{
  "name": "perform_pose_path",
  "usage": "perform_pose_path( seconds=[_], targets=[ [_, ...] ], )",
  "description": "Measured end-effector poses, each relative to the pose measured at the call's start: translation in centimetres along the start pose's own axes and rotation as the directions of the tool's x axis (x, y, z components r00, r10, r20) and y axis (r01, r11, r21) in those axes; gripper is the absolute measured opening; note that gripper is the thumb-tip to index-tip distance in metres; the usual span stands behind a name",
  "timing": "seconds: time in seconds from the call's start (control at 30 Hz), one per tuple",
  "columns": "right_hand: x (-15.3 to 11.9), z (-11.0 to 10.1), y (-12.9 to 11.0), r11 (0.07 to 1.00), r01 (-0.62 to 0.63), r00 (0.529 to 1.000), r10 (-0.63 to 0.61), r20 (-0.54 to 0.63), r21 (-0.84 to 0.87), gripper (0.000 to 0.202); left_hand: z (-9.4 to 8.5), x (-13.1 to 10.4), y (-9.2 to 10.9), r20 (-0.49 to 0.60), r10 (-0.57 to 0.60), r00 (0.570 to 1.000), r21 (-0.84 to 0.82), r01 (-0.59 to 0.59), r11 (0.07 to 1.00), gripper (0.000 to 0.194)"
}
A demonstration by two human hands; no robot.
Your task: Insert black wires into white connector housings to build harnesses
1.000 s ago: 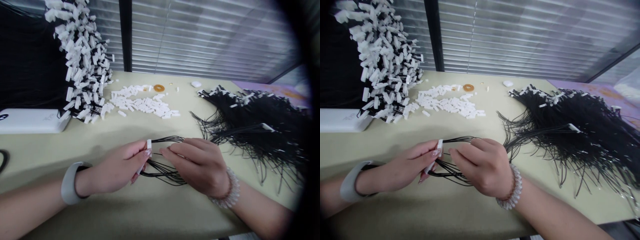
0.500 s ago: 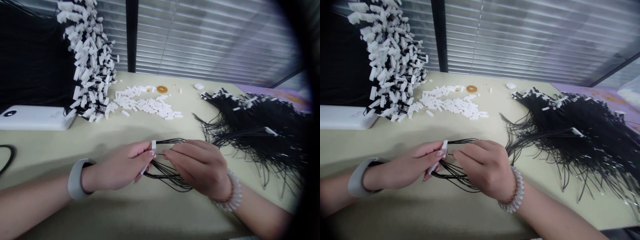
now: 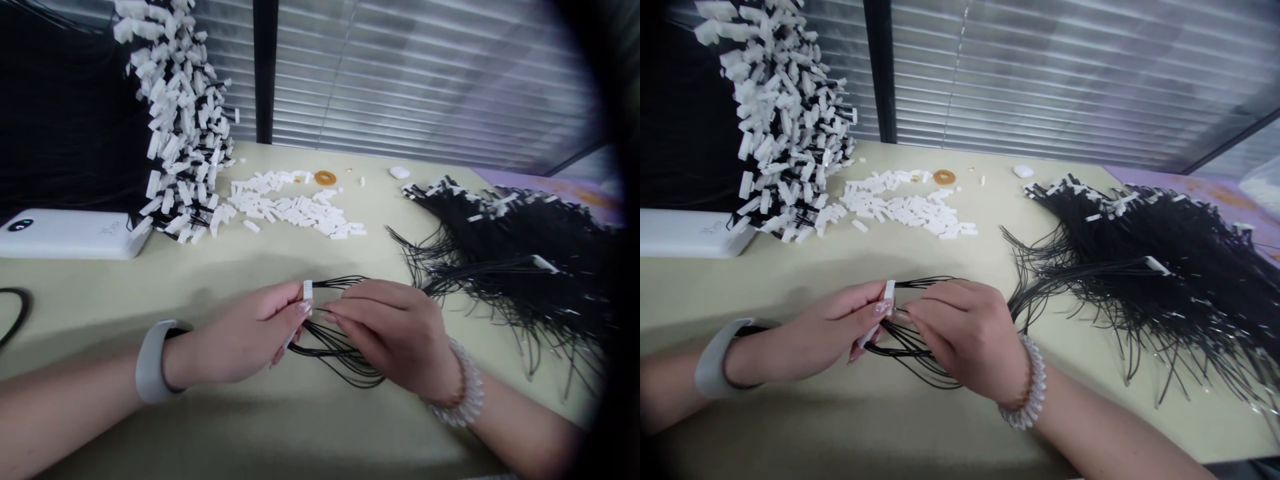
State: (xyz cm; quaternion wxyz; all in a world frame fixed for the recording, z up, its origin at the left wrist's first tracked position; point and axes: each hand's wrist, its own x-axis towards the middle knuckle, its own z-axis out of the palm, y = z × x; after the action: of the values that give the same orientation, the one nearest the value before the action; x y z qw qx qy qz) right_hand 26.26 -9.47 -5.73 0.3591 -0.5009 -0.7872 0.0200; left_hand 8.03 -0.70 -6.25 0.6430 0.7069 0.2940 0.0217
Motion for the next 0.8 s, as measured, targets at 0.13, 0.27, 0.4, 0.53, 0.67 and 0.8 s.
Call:
perform_pose_path(
  seconds=[0.13, 0.27, 0.4, 0.53, 0.67, 0.8],
  targets=[
    [0.1, 0.2, 0.1, 0.997, -0.051, 0.997, 0.047, 0.063, 0.057, 0.009, 0.2, 0.0, -0.1, 0.010, 0.035, 0.999, 0.012, -0.035, 0.999, 0.029],
    [0.2, 0.3, 0.1, 1.000, 0.001, 1.000, -0.001, -0.001, 0.022, 0.010, 0.2, -0.1, -0.2, 0.015, 0.047, 0.999, 0.049, -0.047, 0.998, 0.029],
    [0.2, 0.5, 0.1, 1.000, 0.019, 1.000, -0.019, -0.009, -0.002, 0.008, 0.3, -0.2, -0.1, 0.002, 0.085, 0.996, 0.104, -0.085, 0.991, 0.027],
    [0.0, 0.6, 0.1, 0.999, 0.033, 0.999, -0.033, 0.000, 0.001, 0.008, 0.4, -0.2, -0.2, -0.002, 0.108, 0.994, 0.078, -0.108, 0.991, 0.025],
    [0.4, 0.1, 0.2, 1.000, -0.007, 1.000, 0.007, 0.023, 0.019, 0.011, 0.6, -0.1, -0.3, -0.010, 0.071, 0.997, -0.025, -0.071, 0.997, 0.025],
    [1.1, -2.2, 1.6, 0.984, -0.180, 0.980, 0.178, -0.088, -0.014, 0.013, 0.7, 0.3, -0.5, -0.148, 0.038, 0.988, -0.164, -0.062, 0.985, 0.025]
  ],
)
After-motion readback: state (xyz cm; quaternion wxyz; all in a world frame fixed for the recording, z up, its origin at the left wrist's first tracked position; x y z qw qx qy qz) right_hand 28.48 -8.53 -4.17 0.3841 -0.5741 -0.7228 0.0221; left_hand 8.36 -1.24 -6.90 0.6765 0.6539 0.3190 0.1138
